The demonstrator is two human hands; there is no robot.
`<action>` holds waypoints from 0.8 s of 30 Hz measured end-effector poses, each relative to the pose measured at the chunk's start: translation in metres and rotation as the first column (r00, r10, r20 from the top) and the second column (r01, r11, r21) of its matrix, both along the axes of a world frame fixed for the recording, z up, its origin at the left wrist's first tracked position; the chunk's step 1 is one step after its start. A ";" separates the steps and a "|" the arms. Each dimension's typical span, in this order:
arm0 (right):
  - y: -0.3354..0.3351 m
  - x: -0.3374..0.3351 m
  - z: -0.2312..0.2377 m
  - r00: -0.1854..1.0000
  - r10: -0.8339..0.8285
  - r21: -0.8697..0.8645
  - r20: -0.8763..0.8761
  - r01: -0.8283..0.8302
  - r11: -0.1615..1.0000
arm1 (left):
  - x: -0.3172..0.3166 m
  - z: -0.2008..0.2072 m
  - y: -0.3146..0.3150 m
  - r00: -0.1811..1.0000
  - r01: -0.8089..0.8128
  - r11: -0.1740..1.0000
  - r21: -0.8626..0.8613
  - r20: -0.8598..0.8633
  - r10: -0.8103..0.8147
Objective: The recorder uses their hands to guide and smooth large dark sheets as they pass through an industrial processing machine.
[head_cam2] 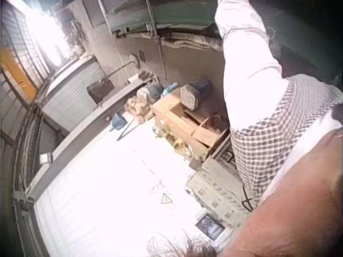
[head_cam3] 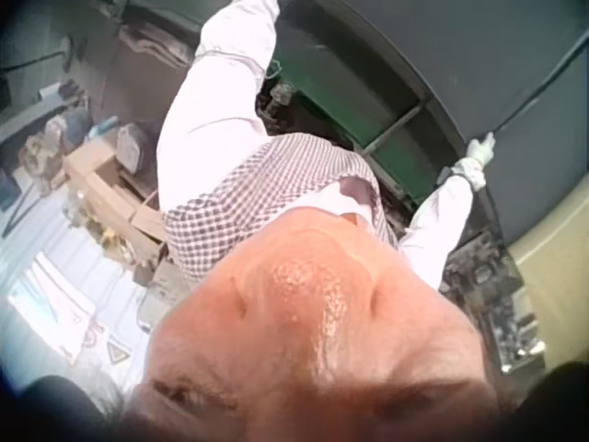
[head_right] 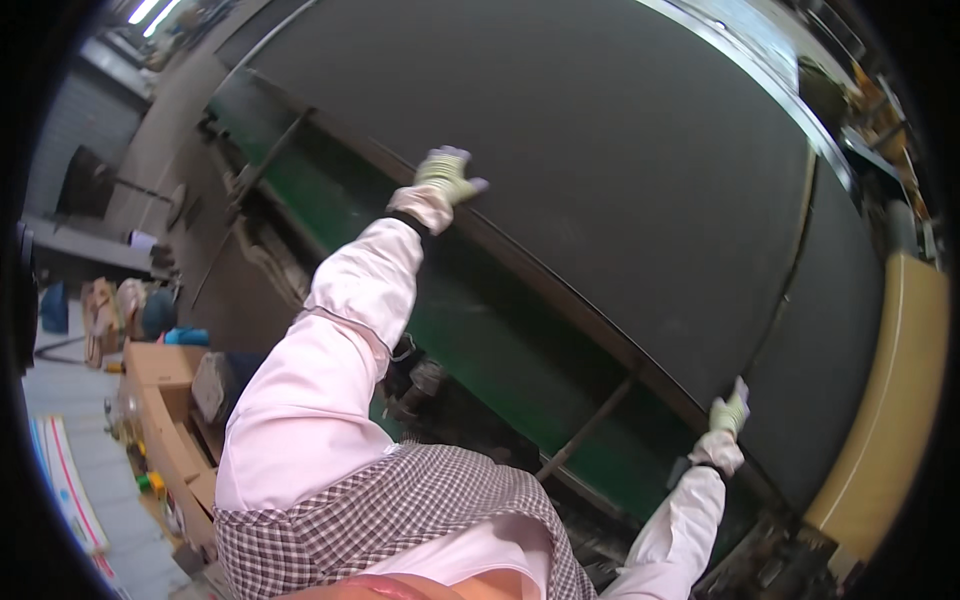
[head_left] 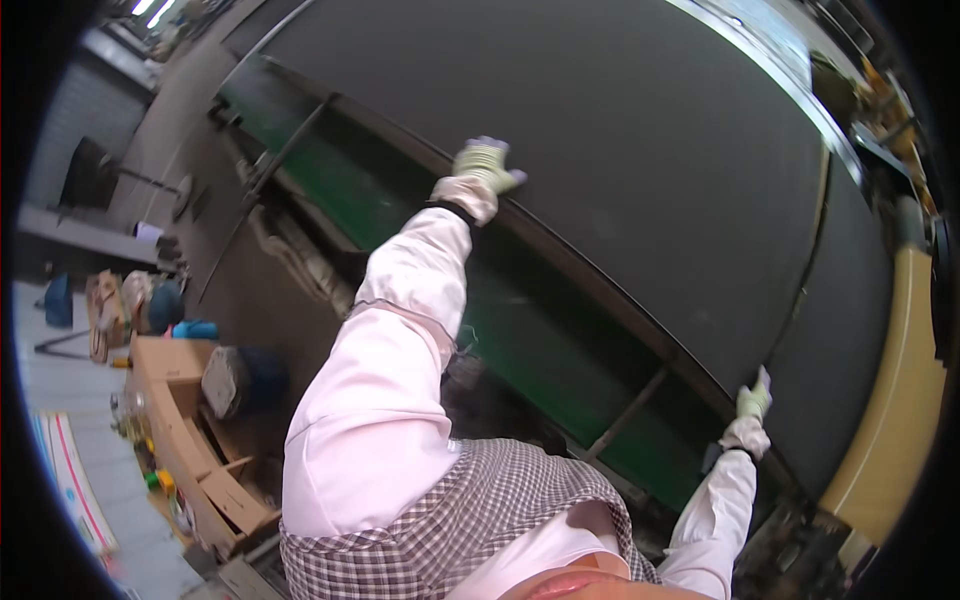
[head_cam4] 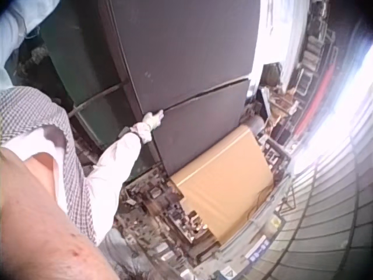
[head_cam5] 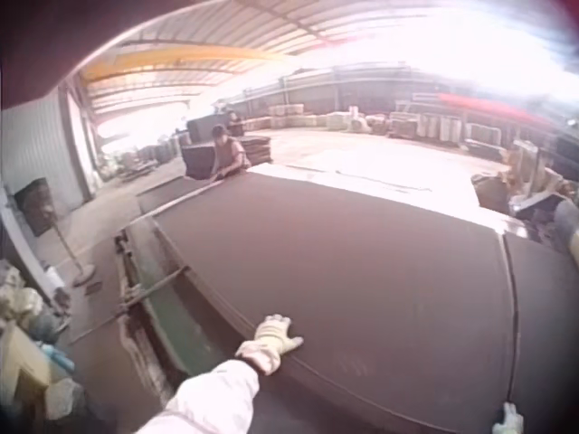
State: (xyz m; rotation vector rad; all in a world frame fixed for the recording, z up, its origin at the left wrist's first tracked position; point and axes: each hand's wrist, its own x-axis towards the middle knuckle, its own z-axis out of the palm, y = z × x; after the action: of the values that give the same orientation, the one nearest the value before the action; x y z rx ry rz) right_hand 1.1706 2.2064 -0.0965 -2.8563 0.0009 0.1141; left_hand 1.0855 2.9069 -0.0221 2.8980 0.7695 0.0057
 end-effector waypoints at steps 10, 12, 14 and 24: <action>-0.121 0.035 -0.003 0.994 -0.104 -0.246 0.039 0.110 0.963 | -0.003 -0.010 -0.099 0.946 0.309 0.942 -0.129 0.146 -0.290; -0.087 0.046 0.014 0.986 -0.169 -0.225 0.004 0.166 0.960 | -0.020 -0.016 -0.105 0.953 0.284 0.956 -0.078 0.133 -0.273; -0.099 0.026 0.003 0.974 -0.226 -0.243 0.028 0.225 0.943 | -0.028 -0.004 -0.110 0.931 0.362 0.927 -0.098 0.091 -0.354; -0.087 -0.006 0.046 0.886 -0.455 -0.446 -0.092 0.372 0.814 | -0.019 0.001 -0.200 0.877 0.474 0.879 -0.048 -0.056 -0.477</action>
State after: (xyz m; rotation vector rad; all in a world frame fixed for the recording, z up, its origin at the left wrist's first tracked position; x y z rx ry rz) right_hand 1.1647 2.1197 -0.0506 -3.1655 0.7831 0.3392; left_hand 1.0666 2.7071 -0.0207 2.9829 0.0411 -0.1547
